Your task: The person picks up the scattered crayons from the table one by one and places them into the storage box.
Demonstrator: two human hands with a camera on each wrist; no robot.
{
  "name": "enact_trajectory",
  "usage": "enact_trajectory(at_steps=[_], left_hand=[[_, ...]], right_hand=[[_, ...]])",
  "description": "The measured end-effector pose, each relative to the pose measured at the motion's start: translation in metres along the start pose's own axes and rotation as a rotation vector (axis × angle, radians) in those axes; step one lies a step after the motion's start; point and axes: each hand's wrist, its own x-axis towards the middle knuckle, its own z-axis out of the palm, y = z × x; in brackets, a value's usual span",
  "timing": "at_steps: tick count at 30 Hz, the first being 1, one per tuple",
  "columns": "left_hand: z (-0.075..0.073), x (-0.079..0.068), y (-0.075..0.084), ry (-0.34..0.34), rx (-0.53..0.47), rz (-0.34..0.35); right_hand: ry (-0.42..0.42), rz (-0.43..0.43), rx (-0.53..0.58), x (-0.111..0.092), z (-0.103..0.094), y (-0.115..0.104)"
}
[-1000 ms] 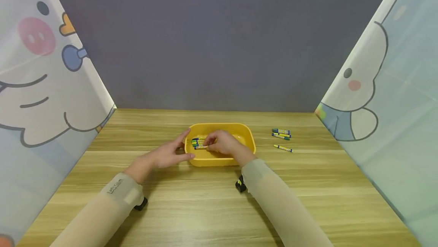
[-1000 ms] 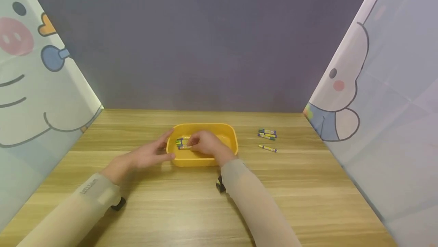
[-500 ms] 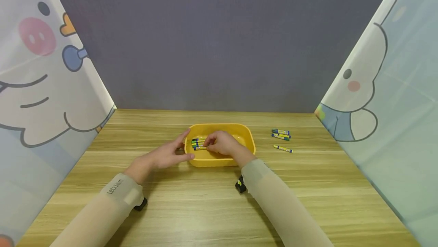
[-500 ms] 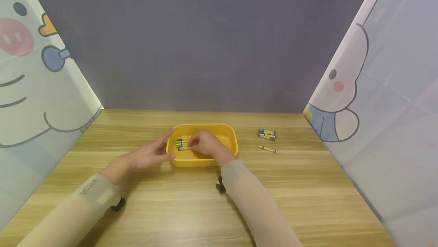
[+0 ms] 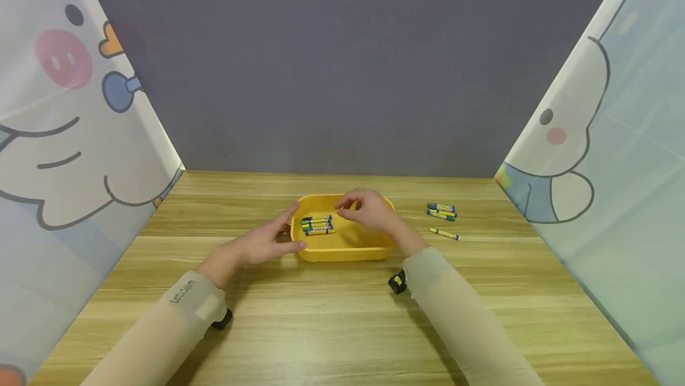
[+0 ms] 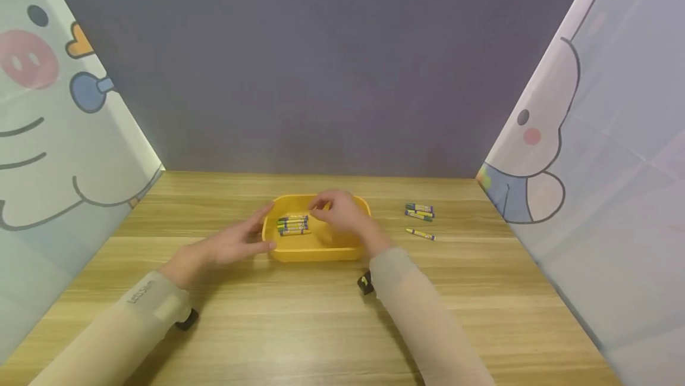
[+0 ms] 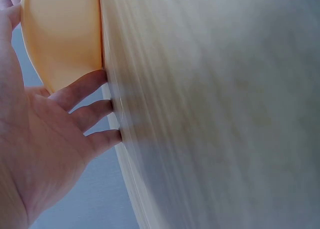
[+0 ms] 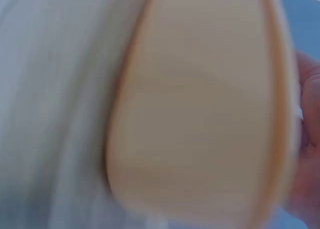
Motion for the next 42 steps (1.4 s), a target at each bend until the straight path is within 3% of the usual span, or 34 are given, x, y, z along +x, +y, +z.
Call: enact_trajectory(at_steps=[5, 10, 20, 29, 42], left_hand=[[0.000, 0.000, 0.001, 0.003, 0.022, 0.006], [-0.001, -0.001, 0.002, 0.004, 0.028, 0.010], [-0.001, -0.001, 0.003, -0.001, 0.015, -0.001], [0.000, -0.002, 0.003, -0.002, 0.029, 0.001], [0.000, -0.002, 0.002, -0.001, 0.041, 0.005]], right_hand=[[0.052, 0.067, -0.012, -0.027, -0.041, 0.017], [0.082, 0.126, -0.037, -0.059, -0.075, 0.055], [0.014, 0.190, -0.081, -0.118, -0.119, 0.129], [-0.061, 0.243, -0.155, -0.143, -0.133, 0.155], [-0.004, 0.241, -0.190, -0.133, -0.128, 0.153]])
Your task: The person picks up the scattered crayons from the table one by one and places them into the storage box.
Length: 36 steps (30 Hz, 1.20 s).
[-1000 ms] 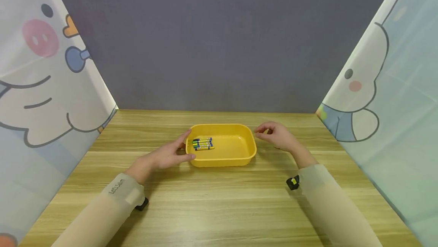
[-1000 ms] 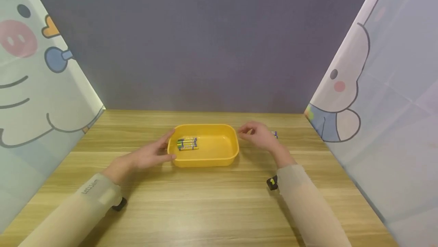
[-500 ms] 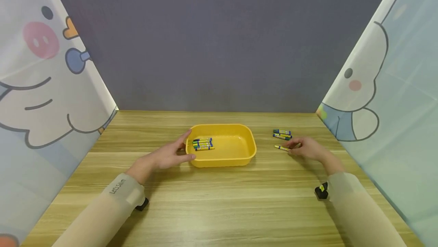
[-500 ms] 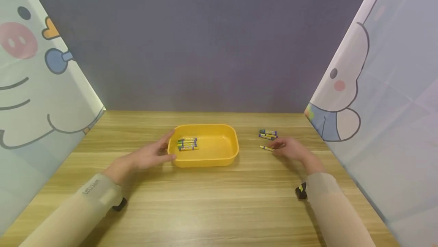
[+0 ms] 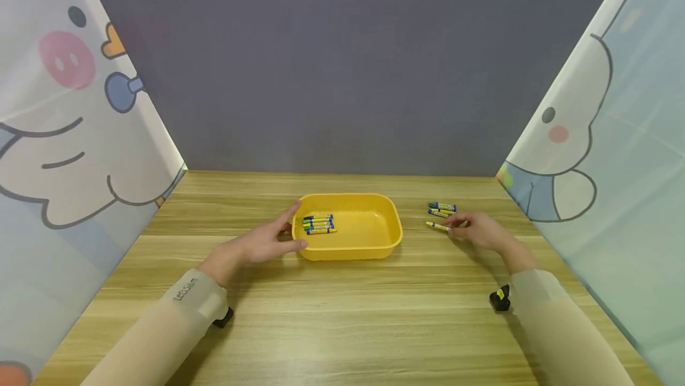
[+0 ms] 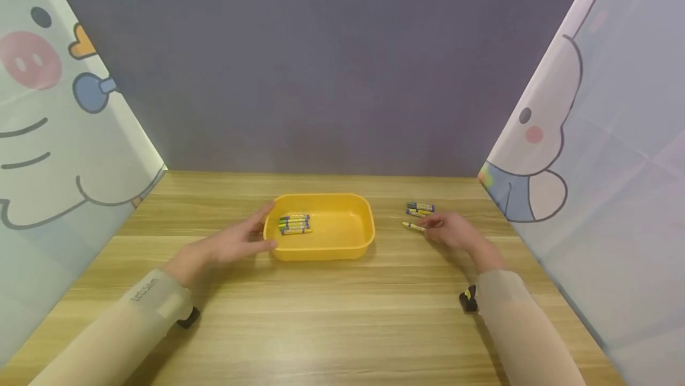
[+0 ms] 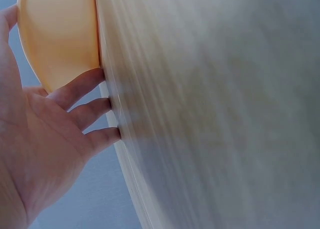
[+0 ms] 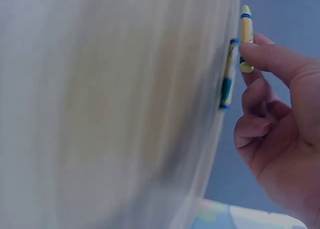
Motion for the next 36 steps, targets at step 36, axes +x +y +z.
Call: enact_trajectory(at_steps=[36], left_hand=[[0.000, -0.001, 0.001, 0.001, -0.001, -0.015]], right_hand=[[-0.129, -0.271, 0.147, 0.090, 0.093, -0.191]])
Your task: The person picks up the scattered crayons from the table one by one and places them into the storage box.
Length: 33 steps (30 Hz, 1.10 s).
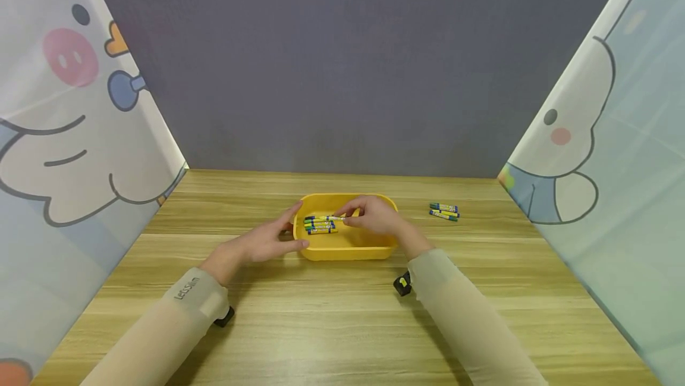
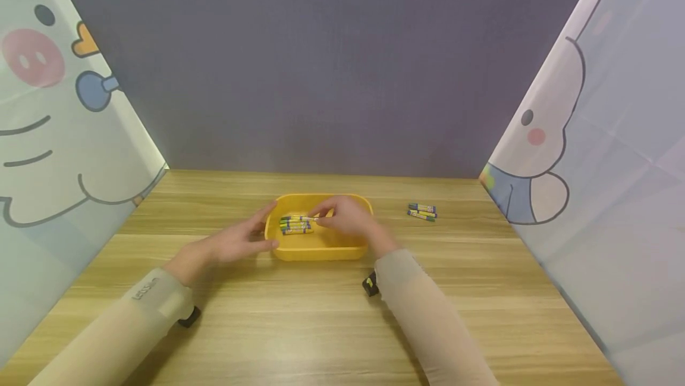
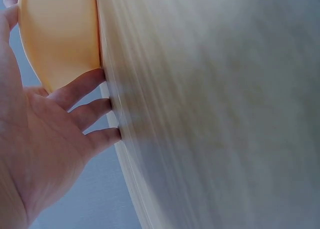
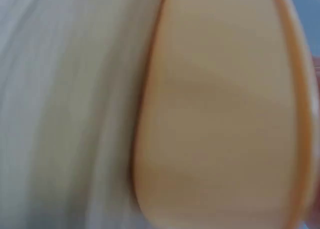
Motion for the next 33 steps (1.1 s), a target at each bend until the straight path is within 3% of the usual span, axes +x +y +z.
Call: enact_trajectory(at_steps=[6, 12, 20, 26, 33], left_hand=[[0.001, 0.001, 0.001, 0.002, -0.008, 0.007], [0.001, 0.003, 0.000, -0.002, 0.001, 0.011], [0.000, 0.002, 0.002, 0.001, -0.002, 0.018], [-0.001, 0.003, 0.003, 0.001, -0.006, 0.021], [0.000, 0.004, -0.002, -0.001, 0.016, 0.013]], right_hand=[[-0.019, 0.018, 0.105, 0.013, 0.023, 0.004], [-0.044, 0.039, 0.167, 0.016, 0.031, 0.010], [-0.084, 0.083, 0.108, 0.018, 0.034, 0.012], [-0.064, 0.053, -0.011, 0.024, 0.038, 0.008], [-0.064, 0.013, -0.068, 0.027, 0.043, 0.003]])
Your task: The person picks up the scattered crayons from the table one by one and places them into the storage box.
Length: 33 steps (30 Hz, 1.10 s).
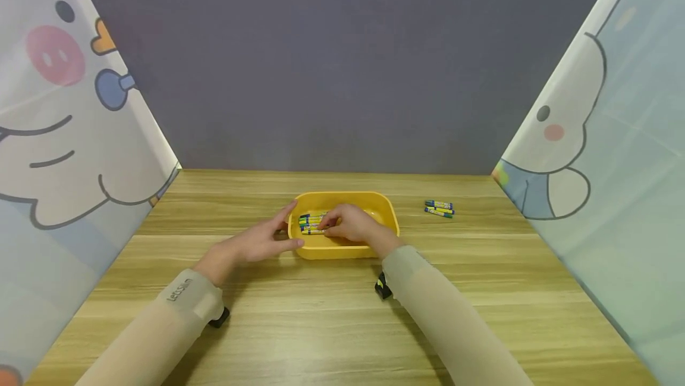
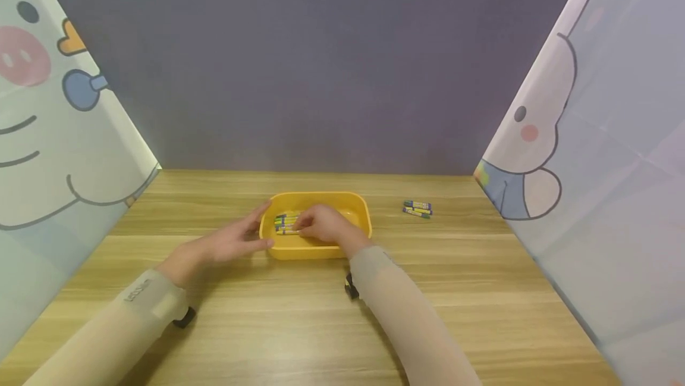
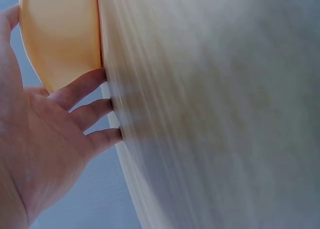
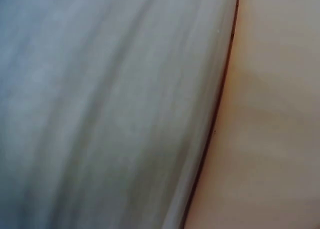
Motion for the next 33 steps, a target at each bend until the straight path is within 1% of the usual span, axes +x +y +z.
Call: enact_trajectory(at_steps=[5, 11, 16, 20, 23, 26, 29, 31, 33], left_hand=[[0.000, -0.001, -0.001, 0.000, 0.001, -0.004], [0.000, -0.001, -0.002, -0.001, 0.007, -0.007], [0.000, -0.001, 0.000, 0.004, 0.001, -0.005], [0.000, 0.000, 0.001, 0.003, -0.009, 0.003], [0.000, 0.001, 0.001, 0.000, -0.013, 0.013], [0.000, 0.001, 0.001, 0.000, -0.016, 0.013], [0.000, 0.000, 0.001, 0.001, -0.019, 0.013], [0.000, 0.000, 0.001, 0.002, -0.024, 0.008], [-0.001, -0.001, 0.001, 0.001, -0.024, 0.005]], right_hand=[[0.003, 0.007, -0.003, 0.000, 0.000, -0.003], [0.002, 0.029, 0.030, -0.001, 0.000, -0.003], [0.031, 0.050, 0.065, -0.003, -0.002, -0.001], [0.066, 0.049, 0.109, -0.008, -0.009, -0.003], [0.092, 0.044, 0.140, -0.014, -0.018, -0.002], [0.126, 0.027, 0.118, -0.023, -0.032, 0.001], [0.169, 0.018, 0.085, -0.036, -0.050, 0.008], [0.197, 0.037, 0.088, -0.047, -0.064, 0.016], [0.224, 0.074, 0.095, -0.059, -0.077, 0.029]])
